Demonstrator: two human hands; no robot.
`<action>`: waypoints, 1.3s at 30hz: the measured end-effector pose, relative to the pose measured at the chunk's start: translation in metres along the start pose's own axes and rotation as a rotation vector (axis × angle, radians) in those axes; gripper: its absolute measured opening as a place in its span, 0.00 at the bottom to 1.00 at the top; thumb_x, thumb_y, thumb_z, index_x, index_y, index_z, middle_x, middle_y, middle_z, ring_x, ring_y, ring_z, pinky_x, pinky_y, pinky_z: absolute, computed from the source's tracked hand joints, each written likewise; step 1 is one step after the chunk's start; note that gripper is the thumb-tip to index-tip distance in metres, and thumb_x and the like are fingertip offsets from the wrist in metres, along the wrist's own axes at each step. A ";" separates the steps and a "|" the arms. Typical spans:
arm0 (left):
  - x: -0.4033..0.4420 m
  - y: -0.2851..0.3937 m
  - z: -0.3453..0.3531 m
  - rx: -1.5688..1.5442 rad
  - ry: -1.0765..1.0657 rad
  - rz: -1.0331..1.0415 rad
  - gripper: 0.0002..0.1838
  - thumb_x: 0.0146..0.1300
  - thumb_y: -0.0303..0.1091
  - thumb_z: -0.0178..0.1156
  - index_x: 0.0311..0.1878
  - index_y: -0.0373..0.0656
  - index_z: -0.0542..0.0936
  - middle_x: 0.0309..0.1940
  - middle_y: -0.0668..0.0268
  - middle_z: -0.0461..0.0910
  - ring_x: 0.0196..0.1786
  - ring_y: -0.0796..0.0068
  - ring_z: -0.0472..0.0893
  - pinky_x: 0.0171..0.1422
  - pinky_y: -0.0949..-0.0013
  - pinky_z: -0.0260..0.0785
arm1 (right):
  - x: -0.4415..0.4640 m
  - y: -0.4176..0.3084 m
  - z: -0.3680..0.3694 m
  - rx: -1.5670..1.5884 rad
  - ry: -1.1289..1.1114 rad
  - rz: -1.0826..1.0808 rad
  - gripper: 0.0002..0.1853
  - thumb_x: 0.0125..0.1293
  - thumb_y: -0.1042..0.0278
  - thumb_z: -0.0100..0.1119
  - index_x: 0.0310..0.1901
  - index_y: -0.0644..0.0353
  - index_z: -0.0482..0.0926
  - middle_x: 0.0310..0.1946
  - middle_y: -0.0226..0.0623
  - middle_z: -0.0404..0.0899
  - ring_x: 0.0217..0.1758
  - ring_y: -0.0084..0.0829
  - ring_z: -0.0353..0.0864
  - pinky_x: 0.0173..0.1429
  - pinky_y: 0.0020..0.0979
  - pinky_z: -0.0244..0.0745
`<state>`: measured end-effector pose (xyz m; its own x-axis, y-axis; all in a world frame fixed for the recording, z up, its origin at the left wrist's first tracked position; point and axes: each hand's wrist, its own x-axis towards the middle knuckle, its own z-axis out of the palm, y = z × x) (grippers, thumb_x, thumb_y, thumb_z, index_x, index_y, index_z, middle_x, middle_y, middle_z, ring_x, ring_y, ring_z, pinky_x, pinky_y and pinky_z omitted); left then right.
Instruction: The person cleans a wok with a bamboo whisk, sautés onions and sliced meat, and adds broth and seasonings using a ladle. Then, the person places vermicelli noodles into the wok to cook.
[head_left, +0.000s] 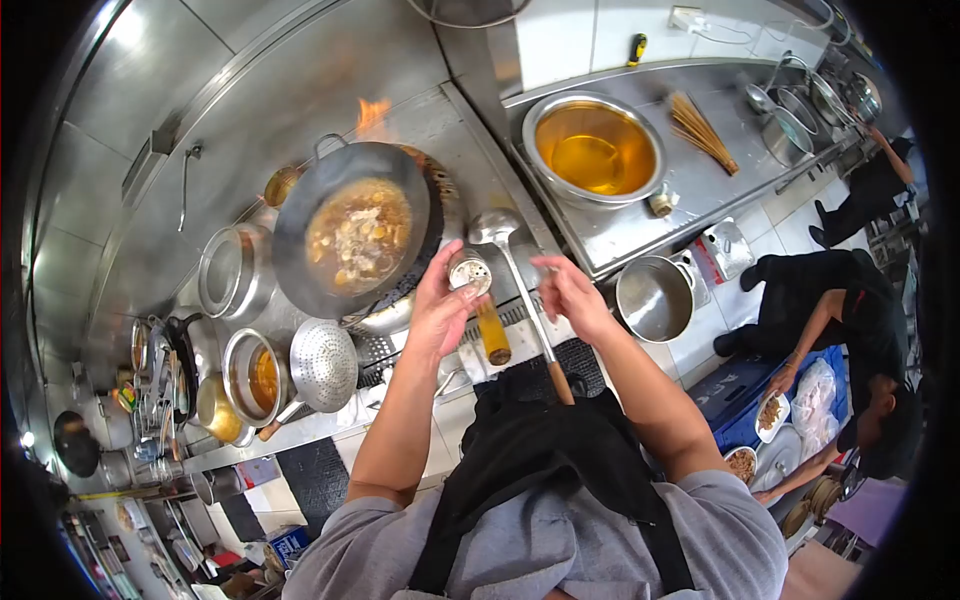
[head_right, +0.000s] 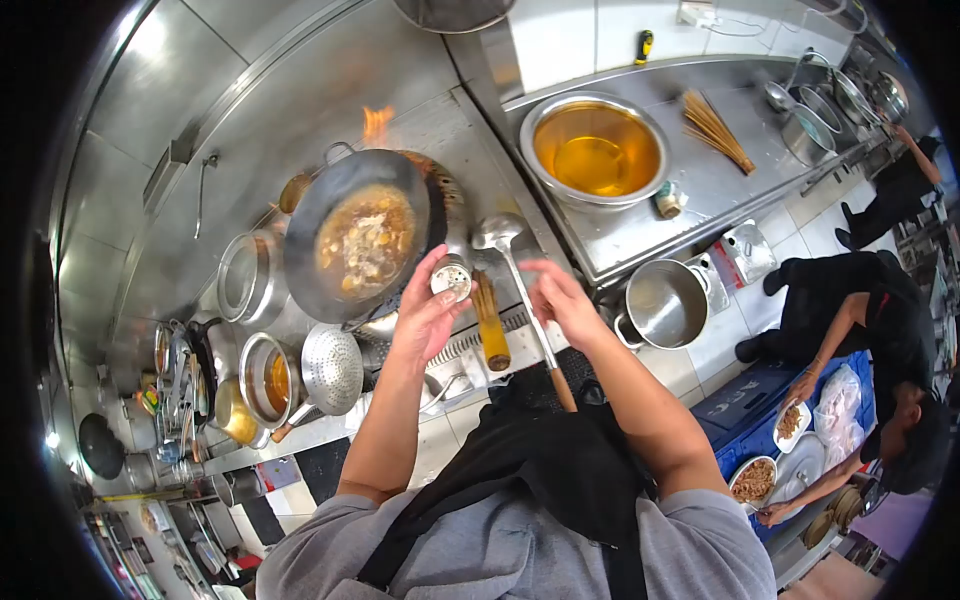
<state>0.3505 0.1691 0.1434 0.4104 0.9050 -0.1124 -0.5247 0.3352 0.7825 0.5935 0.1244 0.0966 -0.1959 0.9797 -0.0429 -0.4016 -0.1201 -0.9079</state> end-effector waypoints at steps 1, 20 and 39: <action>0.002 0.012 -0.020 0.024 -0.026 0.089 0.43 0.55 0.15 0.64 0.75 0.43 0.61 0.68 0.63 0.66 0.62 0.67 0.75 0.61 0.63 0.75 | -0.008 0.010 -0.005 -0.026 0.036 0.047 0.26 0.77 0.44 0.47 0.64 0.56 0.70 0.24 0.24 0.67 0.25 0.18 0.67 0.29 0.22 0.61; 0.099 0.146 -0.286 1.932 0.512 0.598 0.40 0.43 0.23 0.73 0.64 0.51 0.74 0.66 0.47 0.65 0.63 0.43 0.71 0.66 0.53 0.68 | -0.096 0.080 0.002 -0.753 0.408 0.466 0.13 0.70 0.71 0.55 0.54 0.62 0.76 0.22 0.28 0.73 0.23 0.19 0.72 0.28 0.26 0.69; 0.081 0.156 -0.293 1.906 0.637 0.616 0.38 0.45 0.28 0.74 0.64 0.51 0.75 0.66 0.45 0.65 0.63 0.43 0.71 0.66 0.51 0.68 | -0.120 0.152 -0.024 -1.352 0.387 0.362 0.23 0.63 0.63 0.65 0.57 0.59 0.70 0.32 0.49 0.78 0.33 0.41 0.81 0.42 0.41 0.76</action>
<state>0.0835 0.3712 0.0773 0.0543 0.8498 0.5244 0.9423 -0.2173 0.2546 0.5775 -0.0077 -0.0464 0.2349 0.9367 -0.2595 0.7935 -0.3390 -0.5055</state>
